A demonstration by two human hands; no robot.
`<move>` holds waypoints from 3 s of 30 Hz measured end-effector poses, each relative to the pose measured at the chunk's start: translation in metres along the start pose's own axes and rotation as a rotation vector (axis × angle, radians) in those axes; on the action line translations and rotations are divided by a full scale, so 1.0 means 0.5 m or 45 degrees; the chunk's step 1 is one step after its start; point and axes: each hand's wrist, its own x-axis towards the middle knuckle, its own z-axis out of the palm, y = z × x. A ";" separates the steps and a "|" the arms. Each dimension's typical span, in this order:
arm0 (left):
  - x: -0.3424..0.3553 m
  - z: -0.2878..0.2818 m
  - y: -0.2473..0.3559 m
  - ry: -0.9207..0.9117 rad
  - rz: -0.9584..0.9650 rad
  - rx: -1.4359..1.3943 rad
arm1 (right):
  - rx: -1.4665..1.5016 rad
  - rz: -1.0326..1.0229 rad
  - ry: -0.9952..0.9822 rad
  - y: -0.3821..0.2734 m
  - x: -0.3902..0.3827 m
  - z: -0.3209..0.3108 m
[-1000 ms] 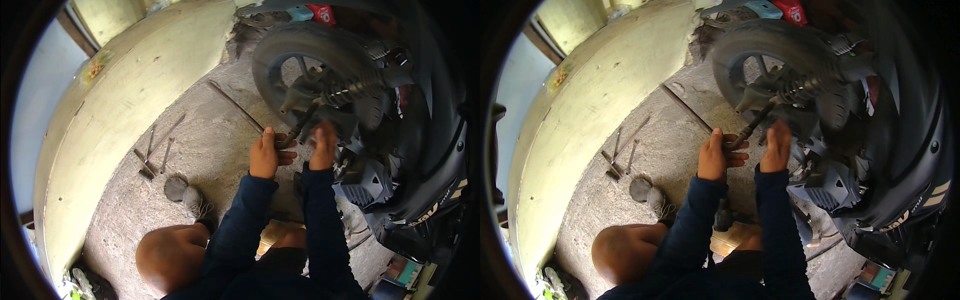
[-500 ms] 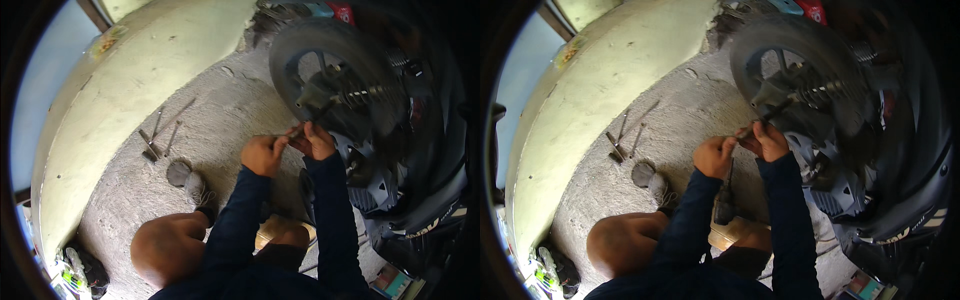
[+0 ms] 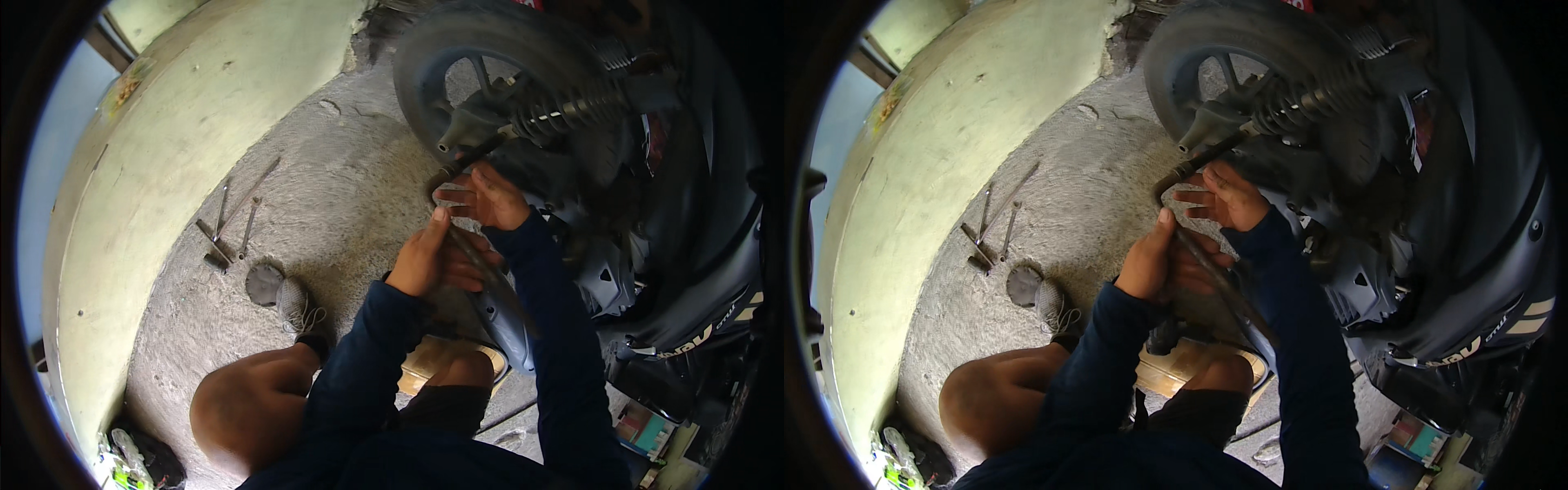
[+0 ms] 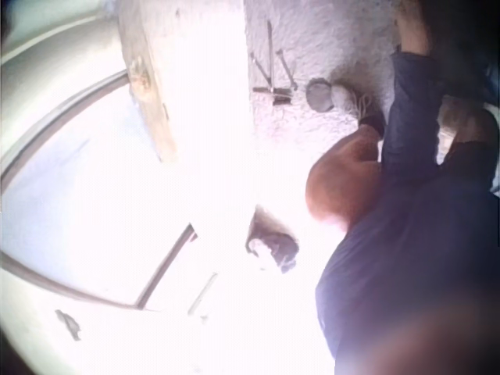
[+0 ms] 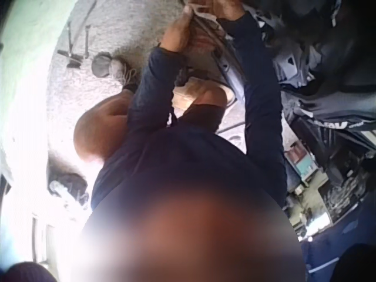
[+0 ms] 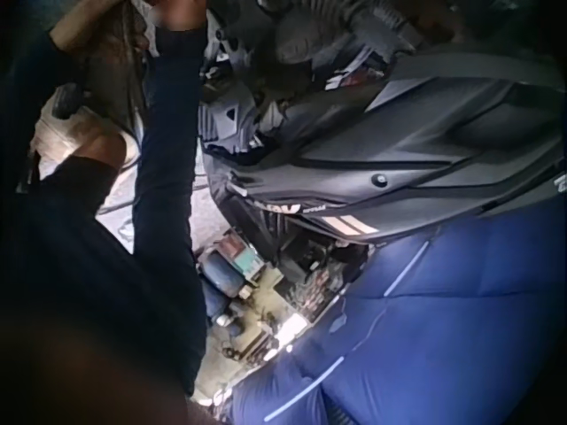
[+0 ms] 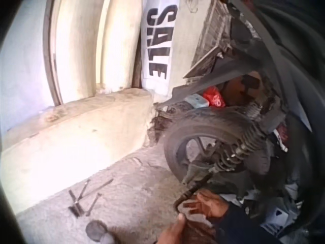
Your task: The person uses a pneumatic impact wrench and hand tools to remove and reinstall bolts on the rear section of a motorcycle. They remove a plastic cover, loosen and remove several fasteners, then reattach the cover and tighten the bolts.
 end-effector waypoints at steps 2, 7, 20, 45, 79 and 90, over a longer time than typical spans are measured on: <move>-0.004 0.022 0.012 -0.118 -0.007 -0.353 | 0.180 -0.115 0.003 0.032 0.014 0.020; 0.009 0.044 0.029 -0.358 0.172 -0.965 | 0.287 -0.206 0.292 0.067 0.040 0.062; 0.027 -0.134 0.044 0.887 0.948 2.107 | 0.107 -0.074 0.532 0.002 0.041 0.059; 0.035 -0.098 0.037 0.550 0.569 1.398 | -0.089 -0.045 0.666 0.026 0.050 0.050; 0.033 -0.039 0.092 0.647 0.764 1.450 | -0.155 -0.144 0.872 0.491 0.042 0.020; 0.254 0.236 0.285 -0.096 0.955 2.210 | 0.720 -0.349 0.990 0.057 0.119 -0.020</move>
